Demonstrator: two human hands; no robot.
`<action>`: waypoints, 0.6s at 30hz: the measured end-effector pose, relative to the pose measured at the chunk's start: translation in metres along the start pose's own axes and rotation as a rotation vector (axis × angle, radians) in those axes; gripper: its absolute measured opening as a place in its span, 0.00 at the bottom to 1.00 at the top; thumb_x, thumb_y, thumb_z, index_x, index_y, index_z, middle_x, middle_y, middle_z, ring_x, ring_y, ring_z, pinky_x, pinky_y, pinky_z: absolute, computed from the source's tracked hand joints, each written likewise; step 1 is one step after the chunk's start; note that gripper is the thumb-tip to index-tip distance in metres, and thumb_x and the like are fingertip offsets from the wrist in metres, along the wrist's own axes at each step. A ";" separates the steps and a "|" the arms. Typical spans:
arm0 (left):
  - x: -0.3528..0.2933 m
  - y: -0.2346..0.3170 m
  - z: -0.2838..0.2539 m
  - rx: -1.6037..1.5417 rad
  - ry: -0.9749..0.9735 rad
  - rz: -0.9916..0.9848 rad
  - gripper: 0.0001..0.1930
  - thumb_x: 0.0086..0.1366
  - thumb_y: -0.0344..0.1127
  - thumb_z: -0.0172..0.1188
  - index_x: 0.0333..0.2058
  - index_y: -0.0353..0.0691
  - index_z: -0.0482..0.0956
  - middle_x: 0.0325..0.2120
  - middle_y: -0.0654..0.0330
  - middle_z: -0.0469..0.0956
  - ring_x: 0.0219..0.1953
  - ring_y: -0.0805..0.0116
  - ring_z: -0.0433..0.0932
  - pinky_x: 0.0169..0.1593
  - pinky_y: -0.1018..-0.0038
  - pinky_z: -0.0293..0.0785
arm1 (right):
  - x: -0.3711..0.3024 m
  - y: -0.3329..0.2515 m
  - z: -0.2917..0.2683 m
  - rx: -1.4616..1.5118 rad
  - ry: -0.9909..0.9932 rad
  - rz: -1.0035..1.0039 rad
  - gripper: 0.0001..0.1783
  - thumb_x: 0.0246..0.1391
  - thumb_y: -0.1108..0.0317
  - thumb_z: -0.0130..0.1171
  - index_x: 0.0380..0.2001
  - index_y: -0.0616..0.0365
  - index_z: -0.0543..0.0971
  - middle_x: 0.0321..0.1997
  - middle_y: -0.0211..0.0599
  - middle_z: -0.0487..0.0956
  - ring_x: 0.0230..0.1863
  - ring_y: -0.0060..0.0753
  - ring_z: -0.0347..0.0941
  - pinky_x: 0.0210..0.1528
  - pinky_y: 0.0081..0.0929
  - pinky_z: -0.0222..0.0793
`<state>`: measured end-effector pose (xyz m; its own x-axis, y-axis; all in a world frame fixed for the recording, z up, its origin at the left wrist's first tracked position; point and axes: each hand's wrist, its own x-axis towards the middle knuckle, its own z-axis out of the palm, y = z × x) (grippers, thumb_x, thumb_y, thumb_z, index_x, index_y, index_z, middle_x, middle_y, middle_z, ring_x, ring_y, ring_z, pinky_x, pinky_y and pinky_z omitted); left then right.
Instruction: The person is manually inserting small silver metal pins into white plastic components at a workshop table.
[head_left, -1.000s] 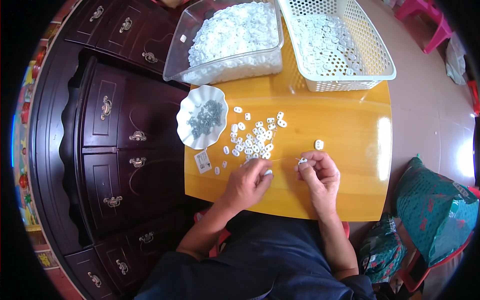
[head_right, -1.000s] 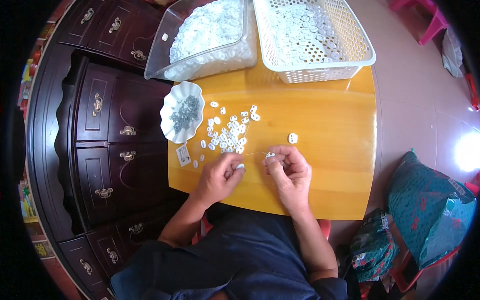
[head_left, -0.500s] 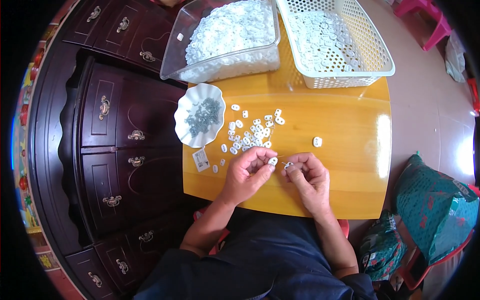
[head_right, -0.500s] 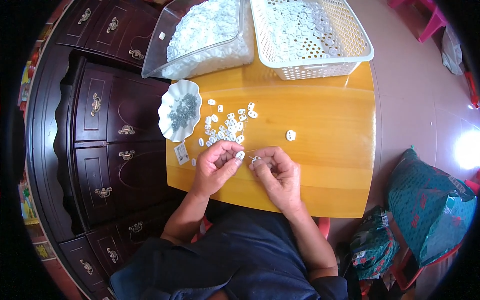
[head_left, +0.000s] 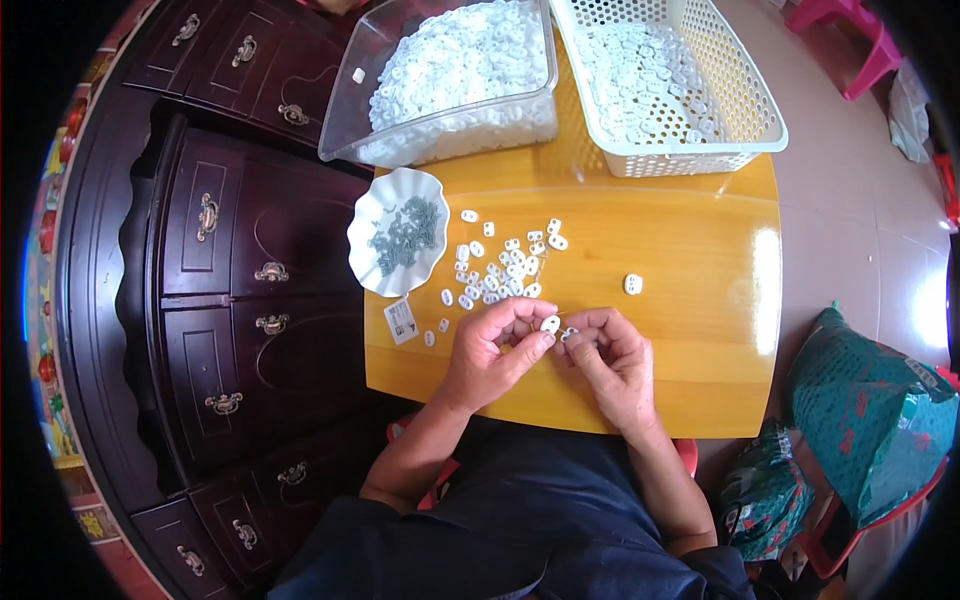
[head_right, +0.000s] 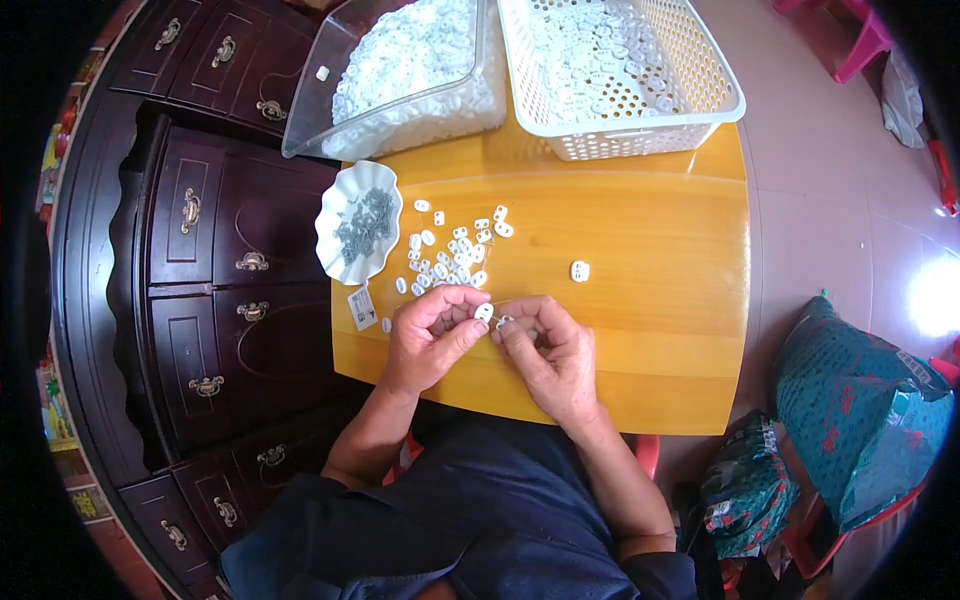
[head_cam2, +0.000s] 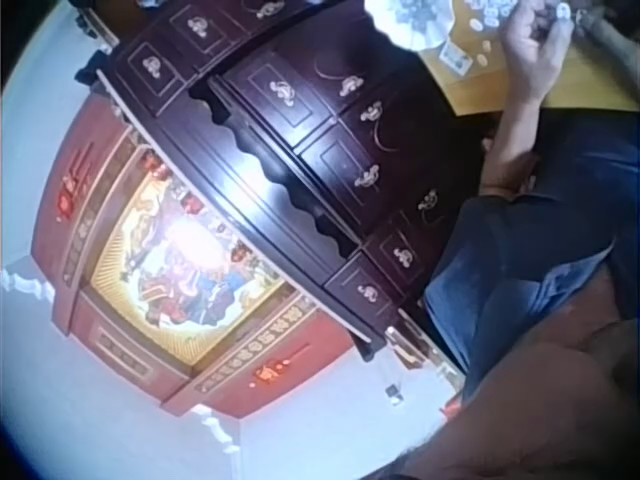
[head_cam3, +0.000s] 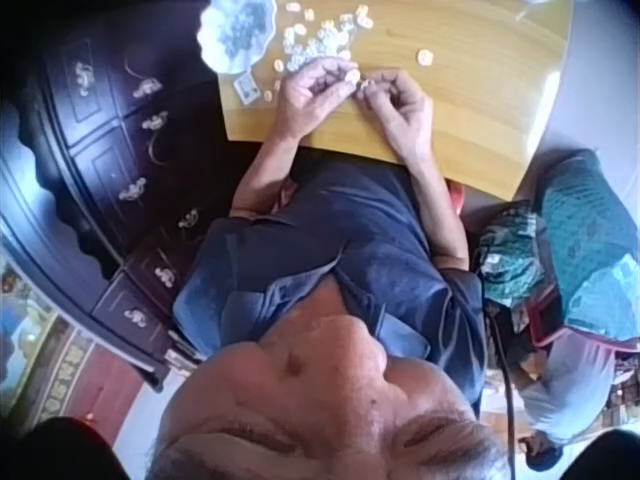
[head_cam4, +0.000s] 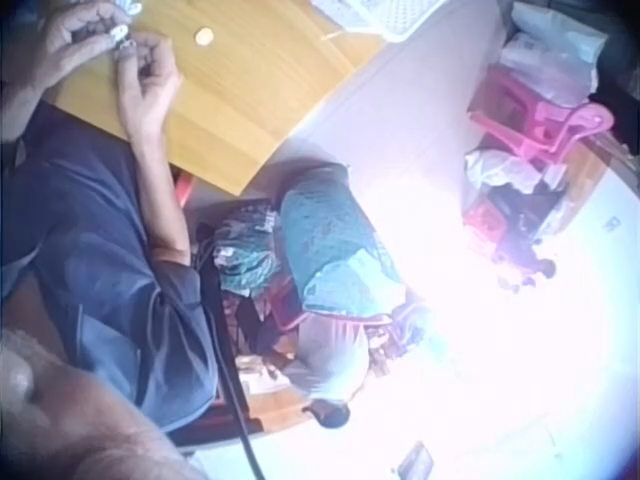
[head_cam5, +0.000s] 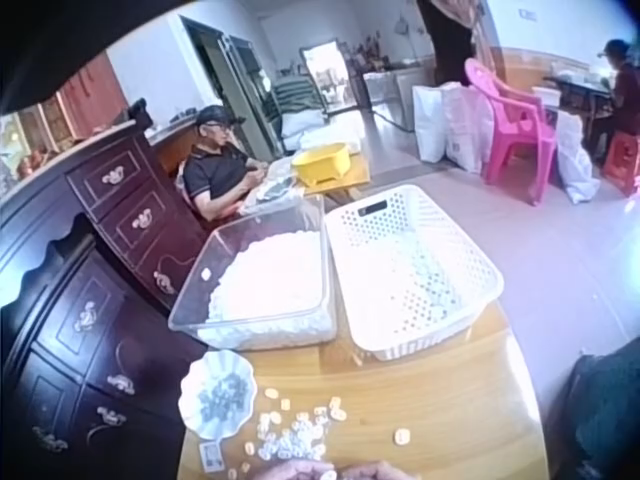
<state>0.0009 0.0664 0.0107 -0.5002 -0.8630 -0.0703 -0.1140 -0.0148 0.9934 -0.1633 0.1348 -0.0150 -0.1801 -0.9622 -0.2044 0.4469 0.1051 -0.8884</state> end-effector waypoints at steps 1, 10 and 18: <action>-0.001 -0.001 0.000 0.000 0.000 0.003 0.12 0.67 0.19 0.61 0.49 0.30 0.78 0.36 0.61 0.83 0.36 0.79 0.82 0.39 0.82 0.78 | 0.000 0.001 0.000 -0.002 0.000 -0.002 0.05 0.63 0.78 0.58 0.41 0.67 0.80 0.29 0.29 0.83 0.30 0.11 0.74 0.34 0.14 0.71; -0.003 -0.004 -0.002 -0.109 0.030 -0.063 0.12 0.68 0.20 0.60 0.50 0.30 0.78 0.37 0.62 0.82 0.37 0.79 0.81 0.41 0.82 0.77 | -0.001 0.002 0.001 0.018 0.000 0.028 0.06 0.64 0.77 0.58 0.42 0.66 0.80 0.31 0.29 0.83 0.31 0.12 0.74 0.35 0.15 0.71; 0.000 -0.004 0.000 -0.113 0.003 -0.065 0.12 0.68 0.20 0.60 0.50 0.30 0.78 0.37 0.62 0.82 0.37 0.79 0.81 0.41 0.82 0.77 | 0.001 0.004 -0.002 -0.002 -0.038 0.020 0.06 0.64 0.77 0.58 0.43 0.66 0.80 0.31 0.30 0.83 0.31 0.12 0.74 0.35 0.15 0.71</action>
<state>0.0014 0.0669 0.0069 -0.4922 -0.8600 -0.1349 -0.0489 -0.1274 0.9906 -0.1632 0.1353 -0.0196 -0.1377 -0.9687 -0.2065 0.4483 0.1249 -0.8851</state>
